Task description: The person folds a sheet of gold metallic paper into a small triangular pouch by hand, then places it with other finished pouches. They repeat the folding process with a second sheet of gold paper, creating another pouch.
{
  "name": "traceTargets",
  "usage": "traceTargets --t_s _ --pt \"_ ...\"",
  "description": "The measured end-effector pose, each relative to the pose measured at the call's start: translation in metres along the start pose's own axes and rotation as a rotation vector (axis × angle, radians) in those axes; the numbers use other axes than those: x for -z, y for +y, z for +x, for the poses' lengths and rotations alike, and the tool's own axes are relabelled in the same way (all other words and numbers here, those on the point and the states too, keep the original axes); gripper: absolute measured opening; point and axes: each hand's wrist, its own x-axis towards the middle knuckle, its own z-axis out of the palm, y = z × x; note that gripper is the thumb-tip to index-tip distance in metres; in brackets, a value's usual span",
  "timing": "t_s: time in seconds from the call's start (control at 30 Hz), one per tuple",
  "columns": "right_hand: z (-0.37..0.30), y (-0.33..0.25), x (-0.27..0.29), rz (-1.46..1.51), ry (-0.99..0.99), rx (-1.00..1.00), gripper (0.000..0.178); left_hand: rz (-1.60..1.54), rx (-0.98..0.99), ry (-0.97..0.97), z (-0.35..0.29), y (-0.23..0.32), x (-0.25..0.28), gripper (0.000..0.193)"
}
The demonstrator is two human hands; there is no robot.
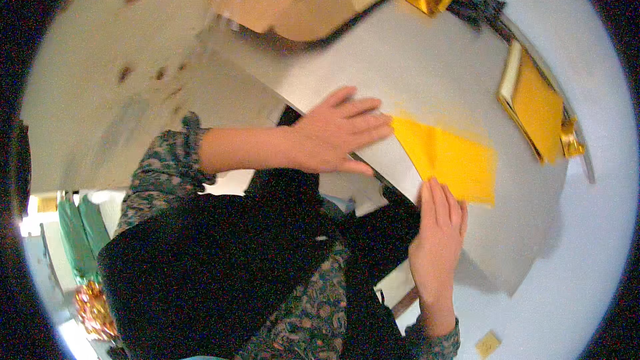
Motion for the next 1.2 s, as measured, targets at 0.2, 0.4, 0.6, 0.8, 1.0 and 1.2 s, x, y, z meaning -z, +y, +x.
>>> traceTargets --t_s 0.2,0.4,0.6,0.8,1.0,1.2 --pt "0.001 -0.002 -0.002 0.01 0.018 0.009 0.061 -0.041 -0.015 0.064 0.001 -0.006 0.001 0.075" --pt "0.001 0.005 -0.001 -0.038 -0.019 0.025 0.062 -0.151 -0.033 0.08 0.004 -0.006 0.006 0.077" --pt "0.002 0.011 0.005 -0.096 -0.022 0.094 0.059 -0.194 -0.037 0.048 -0.01 -0.002 0.01 0.078" --pt "0.0 0.014 0.001 0.014 0.073 0.148 0.057 -0.16 -0.016 0.015 -0.011 -0.003 0.011 0.075" --pt "-0.002 0.018 -0.012 0.048 0.105 0.137 0.058 -0.096 0.008 0.018 -0.014 -0.002 0.007 0.071" --pt "-0.003 0.024 -0.017 0.123 0.128 0.149 0.057 -0.151 0.023 0.024 -0.014 -0.002 0.008 0.073"
